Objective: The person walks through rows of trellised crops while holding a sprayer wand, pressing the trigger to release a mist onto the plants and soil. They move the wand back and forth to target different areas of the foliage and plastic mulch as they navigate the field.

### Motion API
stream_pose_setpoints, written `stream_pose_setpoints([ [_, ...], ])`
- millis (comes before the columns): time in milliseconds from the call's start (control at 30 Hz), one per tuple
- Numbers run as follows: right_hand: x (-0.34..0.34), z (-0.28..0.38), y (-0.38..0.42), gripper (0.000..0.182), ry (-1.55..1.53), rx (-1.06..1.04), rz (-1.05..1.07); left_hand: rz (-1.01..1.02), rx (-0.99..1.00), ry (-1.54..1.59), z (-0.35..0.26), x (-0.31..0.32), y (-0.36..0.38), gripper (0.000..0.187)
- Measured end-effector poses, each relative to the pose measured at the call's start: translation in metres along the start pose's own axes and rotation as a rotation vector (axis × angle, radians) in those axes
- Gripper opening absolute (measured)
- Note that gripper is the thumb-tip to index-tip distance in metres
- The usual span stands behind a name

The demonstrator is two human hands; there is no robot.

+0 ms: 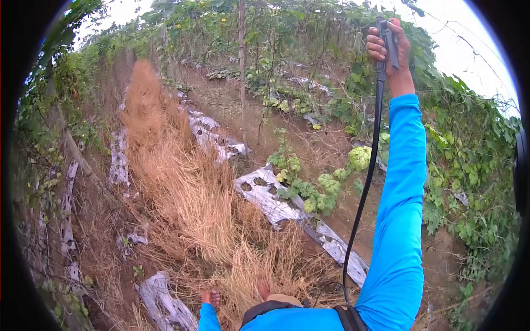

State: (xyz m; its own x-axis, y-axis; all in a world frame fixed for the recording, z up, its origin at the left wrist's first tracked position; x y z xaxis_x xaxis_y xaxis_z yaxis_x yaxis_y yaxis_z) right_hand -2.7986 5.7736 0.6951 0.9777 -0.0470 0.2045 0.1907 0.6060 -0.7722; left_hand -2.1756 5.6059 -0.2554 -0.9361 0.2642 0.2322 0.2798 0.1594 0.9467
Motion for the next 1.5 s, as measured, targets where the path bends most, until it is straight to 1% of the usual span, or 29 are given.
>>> stream_pose_setpoints([
  [67, 0.005, 0.026, 0.009, 0.039, 0.030, 0.016, 0.012, 0.007, -0.023, 0.048, 0.038, -0.012, 0.001, 0.025],
  [100, 0.007, 0.040, 0.011, 0.039, 0.032, 0.023, 0.012, 0.105, -0.052, 0.110, 0.063, -0.026, -0.009, 0.028],
  [133, 0.005, 0.055, 0.017, 0.040, 0.074, 0.027, -0.008, 0.100, -0.060, 0.109, 0.081, -0.030, 0.000, 0.028],
  [167, 0.005, 0.071, 0.022, 0.040, 0.118, 0.027, -0.026, 0.031, -0.097, 0.119, 0.102, -0.034, 0.011, 0.028],
  [200, 0.005, 0.087, 0.027, 0.041, 0.167, 0.022, -0.088, -0.038, -0.133, 0.130, 0.122, -0.044, 0.017, 0.028],
  [233, 0.004, 0.105, 0.032, 0.041, 0.264, -0.006, -0.173, 0.073, -0.156, 0.149, 0.137, -0.044, 0.026, 0.029],
  [267, 0.002, 0.120, 0.036, 0.041, 0.360, -0.030, -0.257, 0.070, -0.162, 0.155, 0.150, -0.052, 0.027, 0.029],
  [333, -0.002, 0.143, 0.043, 0.041, 0.379, 0.016, -0.301, 0.047, -0.152, 0.221, 0.182, -0.062, 0.024, 0.028],
  [367, 0.001, 0.157, 0.051, 0.040, 0.434, -0.034, -0.360, -0.162, -0.102, 0.116, 0.189, -0.064, 0.037, 0.026],
  [400, -0.009, 0.173, 0.052, 0.039, 0.437, -0.025, -0.313, -0.167, -0.107, 0.121, 0.199, -0.054, 0.046, 0.026],
  [467, -0.017, 0.199, 0.070, 0.037, 0.395, 0.004, -0.353, -0.322, 0.003, 0.110, 0.212, -0.045, 0.075, 0.026],
  [500, -0.022, 0.211, 0.080, 0.036, 0.364, 0.001, -0.329, -0.239, 0.008, 0.131, 0.221, -0.037, 0.073, 0.027],
  [533, -0.030, 0.224, 0.091, 0.036, 0.363, 0.007, -0.328, -0.240, 0.003, 0.135, 0.229, -0.032, 0.071, 0.027],
  [600, -0.033, 0.257, 0.122, 0.034, 0.459, -0.040, -0.357, -0.144, 0.098, 0.185, 0.252, -0.021, 0.060, 0.030],
  [667, -0.030, 0.284, 0.153, 0.033, 0.503, -0.065, -0.327, -0.169, 0.097, 0.203, 0.274, -0.011, 0.051, 0.028],
  [733, -0.029, 0.310, 0.188, 0.030, 0.591, -0.118, -0.276, -0.200, 0.085, 0.214, 0.314, 0.007, 0.047, 0.027],
  [800, -0.040, 0.331, 0.226, 0.029, 0.534, -0.089, -0.248, -0.123, 0.119, 0.170, 0.342, 0.021, 0.044, 0.025],
  [867, -0.056, 0.349, 0.259, 0.028, 0.561, -0.056, -0.279, -0.104, 0.062, 0.186, 0.384, 0.035, 0.051, 0.027],
  [933, -0.061, 0.370, 0.276, 0.027, 0.572, -0.041, -0.289, -0.043, 0.082, 0.285, 0.419, 0.058, 0.066, 0.026],
  [967, -0.061, 0.379, 0.283, 0.028, 0.568, -0.044, -0.299, -0.110, 0.045, 0.208, 0.434, 0.060, 0.071, 0.024],
  [1067, -0.061, 0.406, 0.311, 0.029, 0.552, -0.060, -0.342, -0.173, 0.056, 0.207, 0.472, 0.059, 0.088, 0.023],
  [1133, -0.057, 0.424, 0.333, 0.031, 0.549, -0.068, -0.374, -0.169, 0.062, 0.199, 0.493, 0.055, 0.096, 0.024],
  [1167, -0.040, 0.429, 0.347, 0.034, 0.616, -0.085, -0.462, -0.150, 0.054, 0.206, 0.505, 0.050, 0.098, 0.024],
  [1200, -0.035, 0.438, 0.357, 0.034, 0.615, -0.087, -0.463, -0.128, 0.046, 0.214, 0.514, 0.047, 0.100, 0.025],
  [1267, -0.009, 0.434, 0.376, 0.036, 0.181, 0.120, -0.223, -0.134, 0.047, 0.173, 0.528, 0.042, 0.104, 0.025],
  [1300, 0.002, 0.438, 0.387, 0.036, 0.084, 0.187, -0.138, -0.141, 0.041, 0.134, 0.538, 0.038, 0.109, 0.025],
  [1333, 0.006, 0.449, 0.398, 0.036, 0.085, 0.186, -0.140, -0.141, 0.040, 0.131, 0.548, 0.036, 0.111, 0.025],
  [1400, 0.037, 0.456, 0.428, 0.035, -0.037, 0.295, -0.095, -0.185, 0.112, 0.172, 0.567, 0.024, 0.118, 0.024],
  [1500, 0.081, 0.467, 0.458, 0.032, -0.112, 0.340, -0.107, -0.118, 0.095, 0.151, 0.600, 0.010, 0.118, 0.024],
])
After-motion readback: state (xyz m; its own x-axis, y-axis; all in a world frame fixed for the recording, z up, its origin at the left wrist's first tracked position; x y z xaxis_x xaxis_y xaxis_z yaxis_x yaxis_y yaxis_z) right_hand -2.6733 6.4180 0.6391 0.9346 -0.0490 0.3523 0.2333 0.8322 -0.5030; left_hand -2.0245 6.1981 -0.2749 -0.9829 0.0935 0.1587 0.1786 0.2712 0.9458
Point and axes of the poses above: each hand's wrist, its own y-axis away from the middle knuckle, its own x-axis out of the palm, z = x × y, the point moved 8 cm from there along -y, towards the middle knuckle, and after that the axes turned 14 degrees about -x, right-handed, at the moved point
